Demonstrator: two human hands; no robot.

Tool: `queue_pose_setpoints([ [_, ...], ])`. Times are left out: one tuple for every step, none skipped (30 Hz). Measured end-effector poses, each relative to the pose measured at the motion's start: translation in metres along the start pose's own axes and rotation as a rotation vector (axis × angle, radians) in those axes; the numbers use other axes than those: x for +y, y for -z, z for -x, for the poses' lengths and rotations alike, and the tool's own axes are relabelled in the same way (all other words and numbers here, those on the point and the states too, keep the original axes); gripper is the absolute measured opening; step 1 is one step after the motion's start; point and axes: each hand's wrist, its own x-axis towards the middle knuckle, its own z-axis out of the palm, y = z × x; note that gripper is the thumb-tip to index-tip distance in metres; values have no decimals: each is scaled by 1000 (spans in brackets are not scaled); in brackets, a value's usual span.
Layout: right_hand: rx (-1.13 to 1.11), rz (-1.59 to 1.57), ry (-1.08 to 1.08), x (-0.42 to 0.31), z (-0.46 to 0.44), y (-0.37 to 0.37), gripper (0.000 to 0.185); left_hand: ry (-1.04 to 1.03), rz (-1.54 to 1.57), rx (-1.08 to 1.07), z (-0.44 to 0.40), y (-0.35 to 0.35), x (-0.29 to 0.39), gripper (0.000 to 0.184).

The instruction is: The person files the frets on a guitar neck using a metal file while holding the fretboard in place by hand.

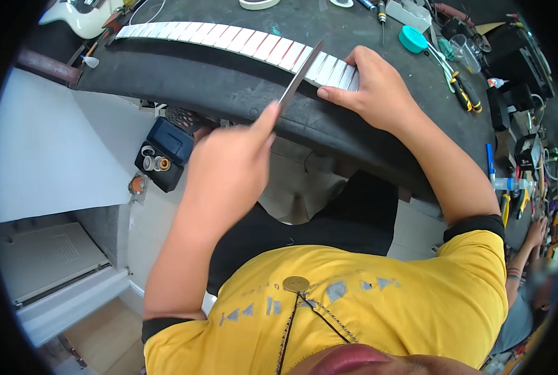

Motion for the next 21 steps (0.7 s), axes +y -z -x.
queue_pose_setpoints([
  [0, 6, 0, 0, 0, 0, 75, 7, 66, 25, 34, 0, -6, 54],
  [2, 13, -1, 0, 0, -1, 75, 12, 130, 50, 54, -2, -12, 58],
  [8, 3, -4, 1, 1, -2, 74, -6, 102, 48, 55, -1, -14, 61],
  [13, -3, -4, 1, 1, -3, 74, -23, 77, 50, 56, -1, -15, 64],
  [17, -4, 6, 0, 1, -3, 73, -35, 53, 62, 57, -1, -14, 67],
  [20, -10, 3, 0, 1, -3, 73, -67, -1, 68, 39, 0, -12, 62],
  [27, -12, -3, 0, 2, -4, 72, -77, -45, 51, 14, 0, -9, 56],
  [34, -12, -11, 0, 3, -4, 71, -89, -87, 34, -14, -3, -6, 51],
  [34, -4, -13, 1, 3, -3, 71, -123, -87, 62, -45, -15, -7, 46],
  [32, 2, -13, 0, 2, -3, 72, -153, -87, 90, -72, -26, -9, 41],
  [26, 7, -13, 0, 2, -3, 72, -129, -79, 93, -93, -33, -7, 40],
  [25, 9, -13, 0, 2, -4, 72, -103, -70, 96, -111, -38, -5, 39],
  [21, 11, -11, 0, 2, -3, 72, -74, -61, 99, -118, -41, -3, 38],
  [16, 13, -4, 1, 1, -3, 72, -75, -90, 108, -108, -42, -4, 38],
  [11, 20, -2, 1, 2, -2, 72, -36, -43, 78, -88, -34, 0, 40],
  [12, 23, -2, 0, 2, -2, 73, -2, -2, 48, -61, -23, 3, 42],
  [15, 24, -3, -1, 1, -2, 73, -3, -11, 41, -29, -16, 3, 46],
  [11, 24, -7, -1, 1, -2, 73, -4, -19, 28, 6, -9, 2, 51],
  [8, 24, -14, -1, 2, -2, 73, -35, 38, 80, 39, -9, -4, 61],
  [8, 28, -20, -2, 1, -1, 74, -10, 66, 53, 65, -5, -5, 72],
  [6, 20, -26, -2, 1, -1, 74, -15, 96, 58, 82, 1, -5, 74],
])
